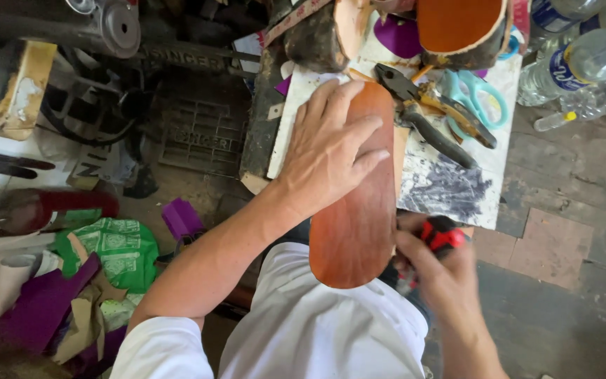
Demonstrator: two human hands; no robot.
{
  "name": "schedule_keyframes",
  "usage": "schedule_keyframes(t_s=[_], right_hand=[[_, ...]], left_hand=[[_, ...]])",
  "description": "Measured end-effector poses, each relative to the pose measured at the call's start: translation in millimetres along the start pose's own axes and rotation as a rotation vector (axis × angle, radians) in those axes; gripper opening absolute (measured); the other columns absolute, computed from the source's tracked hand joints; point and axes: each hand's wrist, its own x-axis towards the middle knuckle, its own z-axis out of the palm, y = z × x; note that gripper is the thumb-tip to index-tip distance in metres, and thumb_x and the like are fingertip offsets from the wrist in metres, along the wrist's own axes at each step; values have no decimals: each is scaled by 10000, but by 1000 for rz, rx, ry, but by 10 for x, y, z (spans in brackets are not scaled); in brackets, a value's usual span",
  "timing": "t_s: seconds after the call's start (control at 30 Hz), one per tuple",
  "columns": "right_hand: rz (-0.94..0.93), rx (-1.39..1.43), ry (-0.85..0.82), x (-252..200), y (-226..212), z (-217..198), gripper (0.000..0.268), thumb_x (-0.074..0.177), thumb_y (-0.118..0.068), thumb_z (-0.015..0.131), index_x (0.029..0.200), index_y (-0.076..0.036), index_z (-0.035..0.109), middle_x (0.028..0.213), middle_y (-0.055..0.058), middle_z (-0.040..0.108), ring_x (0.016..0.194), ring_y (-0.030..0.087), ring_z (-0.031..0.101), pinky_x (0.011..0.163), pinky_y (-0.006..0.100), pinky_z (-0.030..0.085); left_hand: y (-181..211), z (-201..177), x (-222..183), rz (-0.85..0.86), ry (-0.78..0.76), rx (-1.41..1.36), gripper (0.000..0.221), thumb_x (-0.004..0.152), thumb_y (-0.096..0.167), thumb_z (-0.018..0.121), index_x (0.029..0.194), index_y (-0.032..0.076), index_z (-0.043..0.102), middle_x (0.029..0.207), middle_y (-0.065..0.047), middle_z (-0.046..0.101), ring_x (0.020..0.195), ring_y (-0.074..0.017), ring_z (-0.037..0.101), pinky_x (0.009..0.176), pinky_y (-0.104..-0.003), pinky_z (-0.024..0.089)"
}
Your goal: Trimming the edges of a leather shoe sole using a utility knife at a repair bench.
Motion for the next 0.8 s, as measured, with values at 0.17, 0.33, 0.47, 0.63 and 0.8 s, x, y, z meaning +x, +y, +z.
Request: schedule_keyframes(t_s=[0.17,0.33,0.47,0.63,0.8], right_hand=[[-311,-321,368,-180,-228,-494,101,927,-5,644,914,-95,687,1031,60,707,943,149,681,888,262,570],[-451,340,430,57,-318,-770,423,917,-519,580,1169,-210,721,1108,75,747,1085,254,792,632,347,610],[-504,426,364,322,-293,-412,399,966,-491,684,1190,-173,592,1219,184,722,695,298,673,595,340,598],[-502,359,222,455,-293,-25,338,952,-36,585,1257,-114,462,1262,217,672,753,286,719,749,351,688],[-487,250,159,496,-357,33,248,962,-67,633,1193,-37,551,1233,221,686,768,297,741,739,333,697]], left_hand=[[-15,-41,-37,79,70,-69,326,827,314,896,864,81,671,1085,-91,481,1233,-385,462,856,-512,543],[-56,-89,-91,85,-163,-39,606,826,557,807,1187,83,694,1287,-164,532,1364,-443,447,1126,-594,363],[-88,-77,-155,103,-174,-26,671,844,594,783,1284,102,663,1375,-177,515,1426,-446,407,1185,-597,319],[-90,-91,-162,98,-185,-52,652,868,589,751,1287,96,667,1411,-173,506,1453,-429,373,1220,-574,288],[-92,-89,-154,88,-200,-56,660,852,586,773,1284,98,669,1402,-152,497,1460,-423,360,1232,-571,274]])
